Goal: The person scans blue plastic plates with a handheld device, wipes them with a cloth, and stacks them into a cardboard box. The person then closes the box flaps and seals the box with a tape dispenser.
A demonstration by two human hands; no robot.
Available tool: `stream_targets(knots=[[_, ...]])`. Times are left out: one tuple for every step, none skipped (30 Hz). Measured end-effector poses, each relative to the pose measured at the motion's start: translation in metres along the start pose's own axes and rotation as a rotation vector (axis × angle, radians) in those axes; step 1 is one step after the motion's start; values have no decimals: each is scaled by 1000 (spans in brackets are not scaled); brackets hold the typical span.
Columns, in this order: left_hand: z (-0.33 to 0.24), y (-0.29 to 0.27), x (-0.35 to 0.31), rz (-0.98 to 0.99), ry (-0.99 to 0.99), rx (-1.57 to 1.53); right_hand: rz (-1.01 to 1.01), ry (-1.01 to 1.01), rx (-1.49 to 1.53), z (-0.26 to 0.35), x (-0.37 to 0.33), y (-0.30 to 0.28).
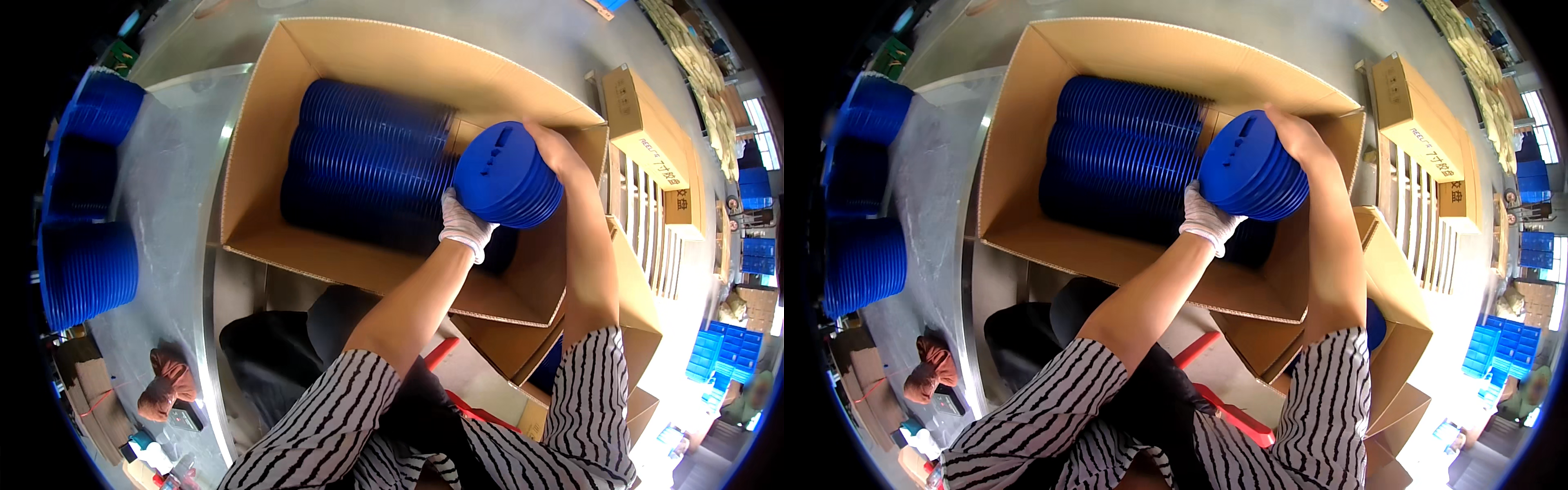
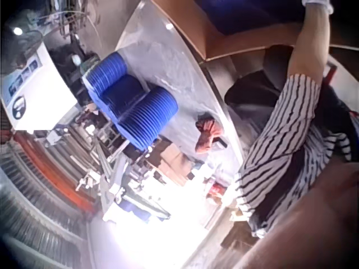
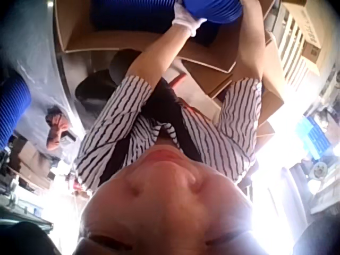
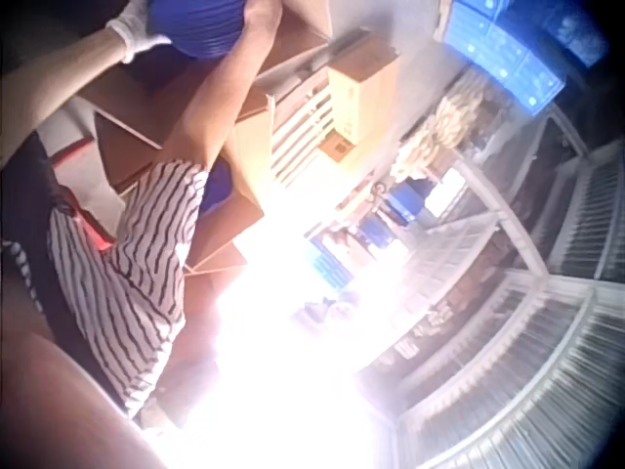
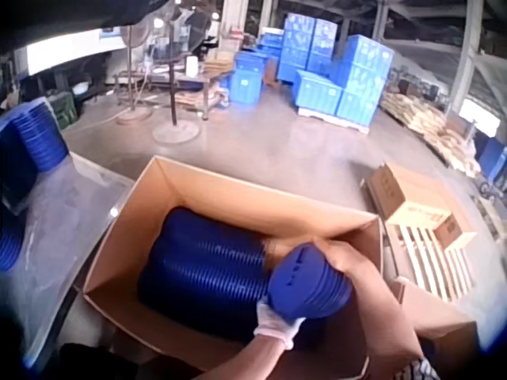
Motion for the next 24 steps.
stream_targets(knots=[[0,-4,8,-16,-17,-41,59,29,-82,-4,21,8],[-5,-7,14,-33,-27,-78,72,67,-144,8,27,16],[-10,-10,21,-49,-38,-116,85,104,-208,22,34,25],[-18,-13,25,-97,-28,-171,103,131,-264,35,43,37],[-21,-7,26,-86,-42,-191,161,96,-319,38,59,46],[-23,-2,26,-75,-56,-211,218,62,-374,41,74,55],[-23,2,26,-65,-72,-232,275,29,-429,43,88,64],[-26,3,28,-62,-71,-227,195,85,-471,40,102,67],[-28,4,30,-60,-71,-221,246,98,-495,37,110,74],[-32,6,30,-59,-65,-214,301,108,-515,38,114,81],[-34,7,30,-73,-70,-214,355,118,-535,39,117,89],[-36,7,30,-87,-75,-213,356,116,-574,38,124,94],[-38,6,30,-99,-77,-209,355,109,-610,40,132,100],[-39,6,32,-71,-86,-209,355,103,-646,41,139,105],[-39,5,33,-70,-94,-217,335,121,-680,38,144,107],[-38,3,34,-69,-102,-228,316,138,-717,39,146,111],[-38,3,34,-68,-111,-238,297,156,-753,39,148,112],[-35,0,35,-97,-124,-272,296,154,-786,40,149,113],[-35,1,37,-78,-125,-265,294,153,-820,43,151,112],[-37,1,38,-61,-116,-260,299,144,-853,48,151,116],[-39,0,39,-45,-108,-256,306,119,-853,54,150,118],[-36,8,35,-34,-121,-285,306,104,-853,56,149,112],[-40,4,35,-96,-108,-279,321,68,-854,67,146,116],[-45,6,34,-67,-93,-289,314,35,-863,76,141,118]])
Point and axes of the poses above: each hand's wrist, its own x-axis towards the middle knuckle, its own y-axis out of the palm, z = x × y, the point moved 9 cm from there along x, towards the middle knuckle, and after that the axes turned 1 degree about x, right-handed, at the moved point
